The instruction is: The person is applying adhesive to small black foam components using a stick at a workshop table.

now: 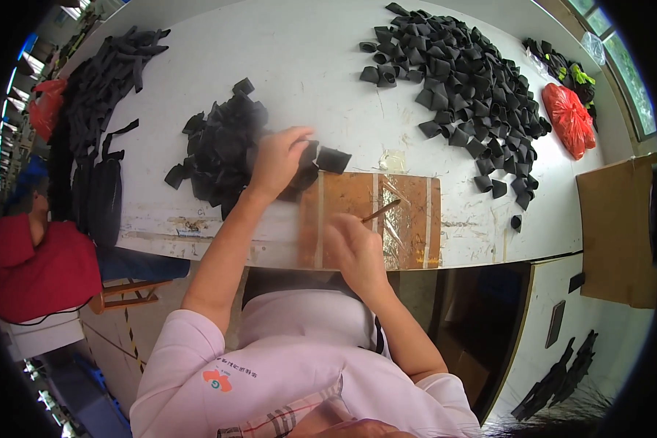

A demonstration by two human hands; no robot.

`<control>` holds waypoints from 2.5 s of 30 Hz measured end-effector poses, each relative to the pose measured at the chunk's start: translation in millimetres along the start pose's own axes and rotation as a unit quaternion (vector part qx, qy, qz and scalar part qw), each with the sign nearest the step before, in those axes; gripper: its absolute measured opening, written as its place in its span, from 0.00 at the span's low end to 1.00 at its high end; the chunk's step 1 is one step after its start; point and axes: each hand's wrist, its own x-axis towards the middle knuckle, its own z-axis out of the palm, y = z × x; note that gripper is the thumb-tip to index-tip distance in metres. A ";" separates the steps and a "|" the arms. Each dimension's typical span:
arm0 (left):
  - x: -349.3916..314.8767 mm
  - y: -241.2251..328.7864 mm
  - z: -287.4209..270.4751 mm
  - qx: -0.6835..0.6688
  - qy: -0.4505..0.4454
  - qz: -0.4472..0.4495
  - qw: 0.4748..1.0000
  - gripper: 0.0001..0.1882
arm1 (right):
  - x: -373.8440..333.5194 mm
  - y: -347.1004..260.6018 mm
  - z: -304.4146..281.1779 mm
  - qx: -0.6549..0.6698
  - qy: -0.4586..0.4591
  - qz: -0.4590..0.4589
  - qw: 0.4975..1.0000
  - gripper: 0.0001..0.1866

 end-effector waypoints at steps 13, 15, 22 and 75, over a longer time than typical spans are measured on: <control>-70.6 77.2 -37.8 -0.431 0.128 -0.390 0.804 0.07 | 21.0 6.0 24.8 -0.181 0.203 -0.246 0.930 0.07; -74.6 82.5 -38.7 -0.508 0.073 -0.427 0.745 0.05 | 16.0 5.9 21.2 -0.207 0.207 -0.275 0.916 0.09; -74.3 84.2 -34.6 -0.589 -0.017 -0.468 0.659 0.06 | 8.0 9.4 11.8 -0.315 0.177 -0.371 0.855 0.13; -33.4 142.3 -16.4 -0.811 -0.094 -0.315 0.484 0.10 | -3.4 -48.1 -62.5 0.244 0.027 0.002 0.969 0.14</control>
